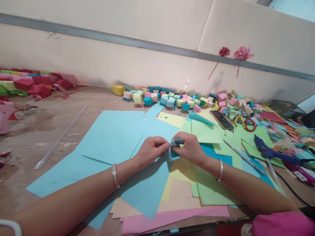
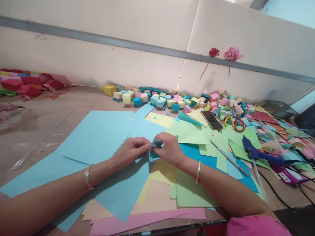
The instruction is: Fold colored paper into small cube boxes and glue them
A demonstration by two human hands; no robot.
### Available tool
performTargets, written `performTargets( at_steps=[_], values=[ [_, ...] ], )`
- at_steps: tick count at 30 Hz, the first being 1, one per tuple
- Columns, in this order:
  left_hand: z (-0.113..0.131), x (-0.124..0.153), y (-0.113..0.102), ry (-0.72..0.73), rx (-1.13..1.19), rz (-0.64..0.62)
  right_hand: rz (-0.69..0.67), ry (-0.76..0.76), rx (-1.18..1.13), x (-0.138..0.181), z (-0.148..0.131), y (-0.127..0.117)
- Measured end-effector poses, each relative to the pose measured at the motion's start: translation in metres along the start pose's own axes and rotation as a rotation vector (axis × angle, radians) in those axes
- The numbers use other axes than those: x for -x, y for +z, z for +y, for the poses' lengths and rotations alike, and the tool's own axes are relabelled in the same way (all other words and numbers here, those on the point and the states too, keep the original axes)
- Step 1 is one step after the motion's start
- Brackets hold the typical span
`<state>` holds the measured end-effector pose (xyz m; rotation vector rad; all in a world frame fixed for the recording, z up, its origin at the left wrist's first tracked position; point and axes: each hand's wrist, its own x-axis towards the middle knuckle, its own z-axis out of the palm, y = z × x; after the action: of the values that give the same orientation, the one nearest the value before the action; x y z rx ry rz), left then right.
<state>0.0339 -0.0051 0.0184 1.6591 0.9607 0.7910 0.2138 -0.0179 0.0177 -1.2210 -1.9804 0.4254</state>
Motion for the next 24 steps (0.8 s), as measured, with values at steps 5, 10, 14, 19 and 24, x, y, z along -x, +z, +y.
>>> performTargets(
  at_steps=[5,10,14,19,24],
  values=[
    [-0.0035,0.0013,0.0020,0.152,-0.138,0.124,-0.021,-0.018,-0.026,-0.0003,-0.0008,0.0005],
    [-0.0066,0.0020,0.0046,0.249,-0.307,0.186,0.006,0.008,-0.064,-0.0017,0.0017,0.0022],
    [-0.0070,0.0018,0.0043,0.235,-0.300,0.161,-0.027,0.000,-0.087,-0.0009,0.0010,0.0019],
    [-0.0007,0.0050,0.0040,0.233,-0.273,0.106,-0.013,0.034,-0.072,0.0003,-0.0023,-0.0012],
    [0.0019,0.0084,0.0087,0.195,-0.301,0.117,-0.029,-0.018,0.054,0.0011,-0.0011,0.0007]
  ],
)
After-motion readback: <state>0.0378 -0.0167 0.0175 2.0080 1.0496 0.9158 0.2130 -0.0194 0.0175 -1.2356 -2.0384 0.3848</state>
